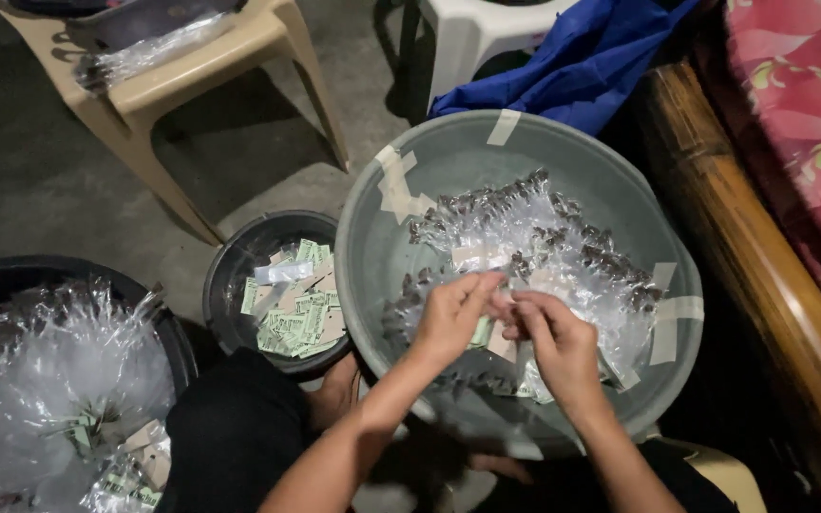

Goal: Manually transferring and arranging small plastic packets from a bucket into a larger basin.

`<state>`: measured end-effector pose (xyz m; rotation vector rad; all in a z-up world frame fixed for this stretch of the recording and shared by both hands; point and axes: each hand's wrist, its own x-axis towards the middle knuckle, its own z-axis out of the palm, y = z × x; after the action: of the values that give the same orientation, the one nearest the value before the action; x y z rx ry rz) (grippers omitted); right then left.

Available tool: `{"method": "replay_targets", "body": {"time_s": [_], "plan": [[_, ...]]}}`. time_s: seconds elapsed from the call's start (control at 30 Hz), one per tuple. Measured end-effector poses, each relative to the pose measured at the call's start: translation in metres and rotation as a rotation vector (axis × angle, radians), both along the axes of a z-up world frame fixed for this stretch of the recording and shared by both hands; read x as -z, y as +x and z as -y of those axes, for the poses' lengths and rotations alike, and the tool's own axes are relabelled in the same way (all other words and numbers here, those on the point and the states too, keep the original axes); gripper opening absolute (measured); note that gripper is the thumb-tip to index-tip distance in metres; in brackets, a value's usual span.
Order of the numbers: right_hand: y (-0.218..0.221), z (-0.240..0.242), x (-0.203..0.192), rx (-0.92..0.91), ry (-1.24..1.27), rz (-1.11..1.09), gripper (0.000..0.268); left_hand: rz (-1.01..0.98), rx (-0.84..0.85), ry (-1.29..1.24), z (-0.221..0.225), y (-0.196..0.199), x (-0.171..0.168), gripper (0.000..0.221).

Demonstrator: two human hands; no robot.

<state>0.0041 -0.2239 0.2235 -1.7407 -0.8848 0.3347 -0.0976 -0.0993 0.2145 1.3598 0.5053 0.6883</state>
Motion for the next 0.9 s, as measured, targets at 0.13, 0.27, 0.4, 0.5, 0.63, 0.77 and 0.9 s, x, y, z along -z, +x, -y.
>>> {"method": "replay_targets", "body": {"time_s": [0.13, 0.27, 0.4, 0.5, 0.63, 0.77, 0.9], "plan": [[0.003, -0.002, -0.021, -0.013, 0.142, 0.574, 0.016, -0.18, 0.085, 0.272, -0.012, -0.005, 0.026, 0.024], [0.015, -0.002, -0.01, -0.096, 0.202, 0.611, 0.02, -0.238, 0.275, 0.583, -0.005, -0.004, 0.024, 0.021], [0.029, -0.001, -0.001, 0.115, 0.066, -0.015, 0.024, 0.064, 0.125, 0.509, 0.002, -0.017, -0.008, 0.028], [0.033, -0.002, 0.003, 0.127, 0.115, -0.318, 0.028, 0.075, 0.049, 0.717, 0.009, -0.015, 0.012, 0.024], [0.042, 0.0, 0.013, 0.109, 0.059, -0.378, 0.024, 0.102, 0.062, 0.717, 0.001, -0.021, 0.016, 0.016], [0.036, 0.003, 0.008, -0.053, -0.037, -0.456, 0.014, -0.048, -0.045, 0.989, 0.0, -0.025, 0.01, 0.011], [0.036, 0.005, 0.0, -0.254, -0.093, -0.616, 0.015, -0.124, -0.096, 1.02, 0.004, -0.018, 0.021, 0.008]]}}
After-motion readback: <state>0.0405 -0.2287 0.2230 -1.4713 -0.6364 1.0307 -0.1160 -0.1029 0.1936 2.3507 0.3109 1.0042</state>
